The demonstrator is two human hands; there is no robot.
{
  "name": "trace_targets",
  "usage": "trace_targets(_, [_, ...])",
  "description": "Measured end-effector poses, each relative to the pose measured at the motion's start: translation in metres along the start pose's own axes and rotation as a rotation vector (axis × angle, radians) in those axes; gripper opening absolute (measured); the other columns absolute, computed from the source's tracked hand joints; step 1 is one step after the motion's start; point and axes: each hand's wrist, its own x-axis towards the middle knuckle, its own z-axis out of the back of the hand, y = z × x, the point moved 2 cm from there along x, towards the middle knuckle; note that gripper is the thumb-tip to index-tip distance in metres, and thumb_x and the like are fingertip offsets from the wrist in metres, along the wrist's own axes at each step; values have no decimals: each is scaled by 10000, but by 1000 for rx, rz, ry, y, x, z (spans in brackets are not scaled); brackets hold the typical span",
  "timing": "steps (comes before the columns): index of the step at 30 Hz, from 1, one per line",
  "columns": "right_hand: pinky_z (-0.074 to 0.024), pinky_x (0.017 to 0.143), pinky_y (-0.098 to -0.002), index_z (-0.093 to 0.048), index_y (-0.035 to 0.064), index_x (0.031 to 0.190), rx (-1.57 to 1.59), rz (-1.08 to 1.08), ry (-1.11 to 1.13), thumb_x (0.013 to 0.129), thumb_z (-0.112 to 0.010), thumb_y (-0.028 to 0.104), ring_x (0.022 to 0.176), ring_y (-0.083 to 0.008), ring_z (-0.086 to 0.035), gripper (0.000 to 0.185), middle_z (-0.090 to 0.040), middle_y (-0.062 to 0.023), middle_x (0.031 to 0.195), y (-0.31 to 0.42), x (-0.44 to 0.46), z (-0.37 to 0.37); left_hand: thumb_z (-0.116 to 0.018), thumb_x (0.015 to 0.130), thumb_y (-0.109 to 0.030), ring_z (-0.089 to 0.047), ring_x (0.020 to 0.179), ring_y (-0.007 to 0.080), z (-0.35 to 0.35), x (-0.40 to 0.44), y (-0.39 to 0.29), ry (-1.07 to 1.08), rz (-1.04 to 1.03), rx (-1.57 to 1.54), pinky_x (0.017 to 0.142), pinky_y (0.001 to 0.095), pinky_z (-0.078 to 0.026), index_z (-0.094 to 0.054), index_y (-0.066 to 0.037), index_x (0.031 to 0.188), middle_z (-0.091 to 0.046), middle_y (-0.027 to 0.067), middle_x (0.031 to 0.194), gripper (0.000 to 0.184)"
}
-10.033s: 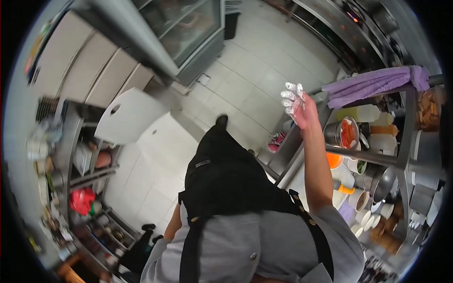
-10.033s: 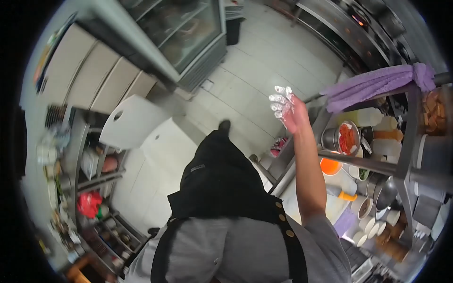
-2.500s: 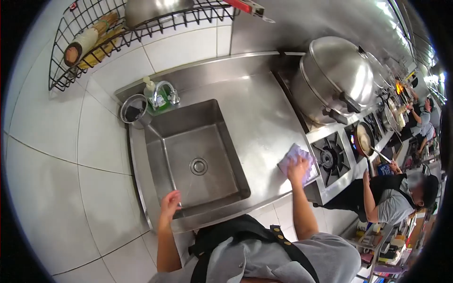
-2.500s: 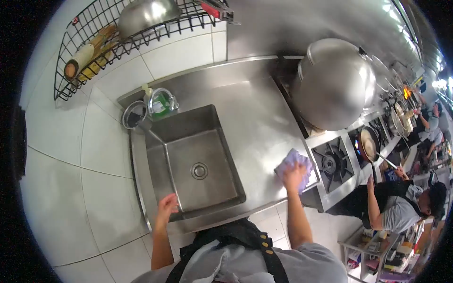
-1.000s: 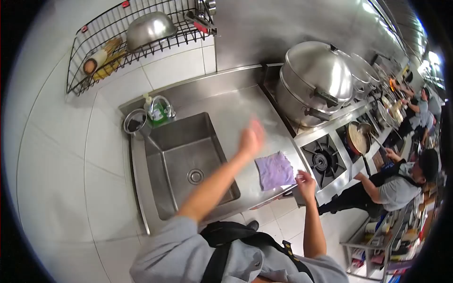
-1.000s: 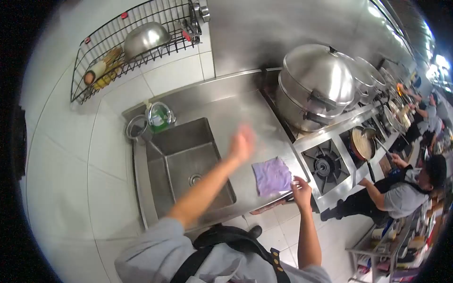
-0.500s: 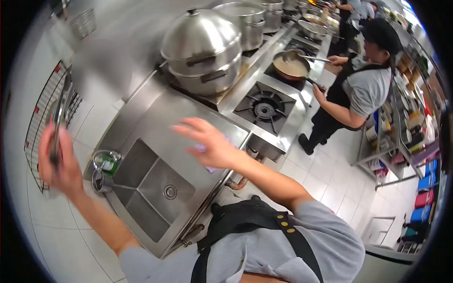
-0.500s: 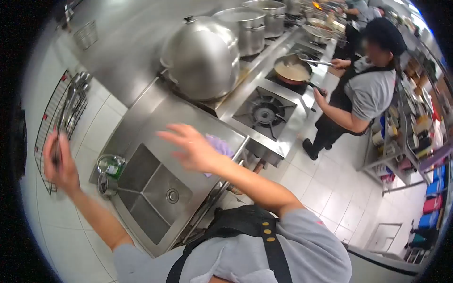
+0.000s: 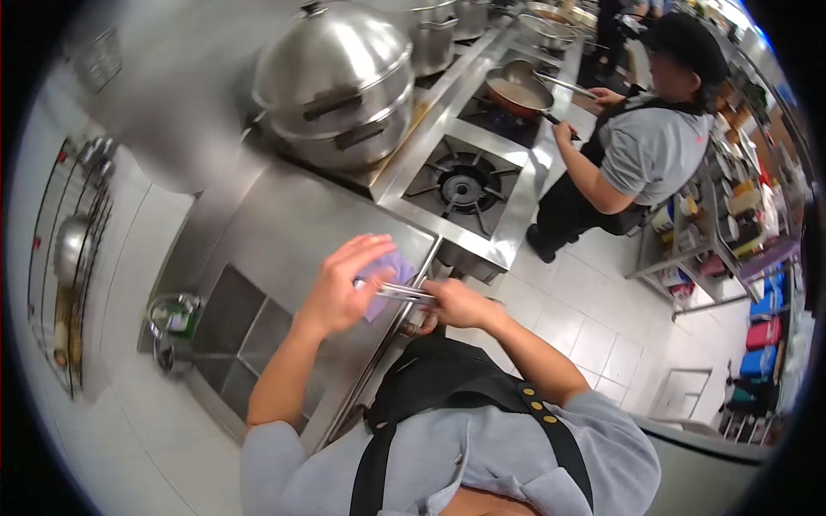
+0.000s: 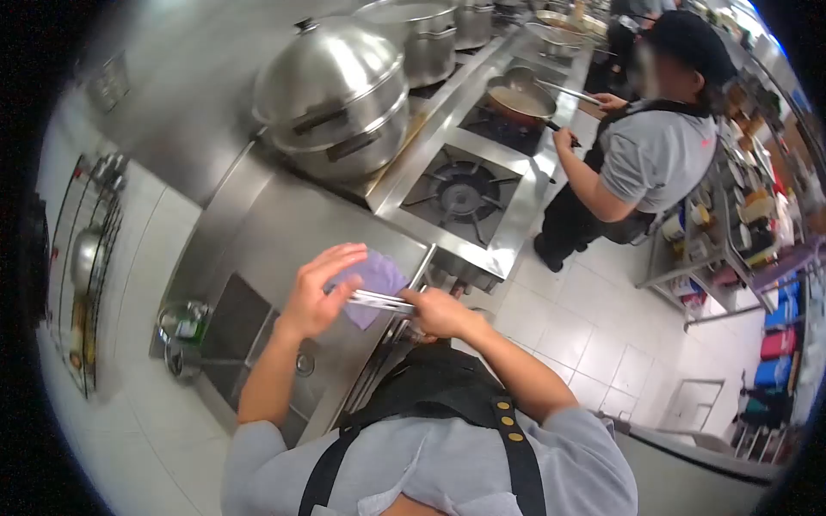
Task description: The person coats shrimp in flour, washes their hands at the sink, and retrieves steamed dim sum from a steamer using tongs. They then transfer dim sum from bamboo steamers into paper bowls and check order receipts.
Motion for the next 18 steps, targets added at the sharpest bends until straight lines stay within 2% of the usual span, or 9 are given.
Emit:
trace_targets(1, [-449,628,-452,-535,42,957,-67,-82,-54,813,-594,146,709,-389,-585,188,-597,-225,758,-26,-18,7,-598,835,-202,-588,987,324,-19,8,41,-63,93,-236,902,405,-419,-617,-4,1033,-628,156,1023,281])
trace_targets(3, [-452,562,-378,-541,37,936,45,-266,-209,825,-605,182,567,-275,-578,194,-594,-170,665,-63,-67,25,-578,830,-116,-570,1024,339,-69,-13,131,-82,310,106,917,409,-415,-635,-9,994,-627,158,1022,204])
trace_targets(5, [-459,542,-346,-559,31,916,103,-669,-218,816,-620,171,526,-192,-561,183,-576,-115,616,-90,-114,37,-538,854,-155,-463,1172,344,-137,-71,214,124,27,281,984,431,-357,-583,-31,1099,-533,165,1211,278])
trace_targets(11, [-480,469,-309,-575,-13,911,216,-1039,-501,809,-630,163,506,-164,-585,211,-590,-99,596,-119,-184,35,-508,852,-268,-131,1365,349,-164,-4,206,515,312,414,1101,476,-114,-309,-48,1367,-168,179,1470,594])
trace_targets(12, [-491,486,-318,-569,-8,1016,88,-1090,-464,808,-628,179,550,-172,-604,285,-619,-112,643,-134,-189,23,-565,827,-333,-180,1352,356,-173,-4,228,560,187,400,1069,470,-232,-253,-95,1408,-131,157,1487,700])
trace_targets(14, [-505,527,-337,-556,-3,1064,229,-1110,-499,799,-637,214,581,-193,-619,351,-640,-127,713,-97,-176,27,-706,721,-261,-537,1096,348,-144,40,245,830,138,2,903,408,-455,-516,-70,1254,-509,228,1240,596])
trace_targets(15, [-499,521,-340,-582,13,1007,306,-1063,-554,792,-641,208,567,-190,-614,296,-639,-114,716,-99,-178,17,-688,730,-178,-632,876,220,-73,101,150,851,462,-129,742,330,-525,-613,-32,1122,-636,163,1030,425])
trace_targets(16, [-497,571,-363,-606,40,938,235,-1041,-571,776,-656,212,610,-220,-622,241,-640,-118,723,-94,-178,18,-668,727,-137,-611,601,130,-51,124,181,528,401,-588,577,259,-501,-580,34,1109,-674,101,827,427])
trace_targets(18, [-472,690,-394,-609,65,912,159,-1008,-612,748,-690,240,731,-308,-605,253,-630,-143,734,-90,-177,19,-647,825,-342,-597,960,252,65,198,106,71,-69,82,870,384,-456,-615,-49,1060,-612,167,1078,377])
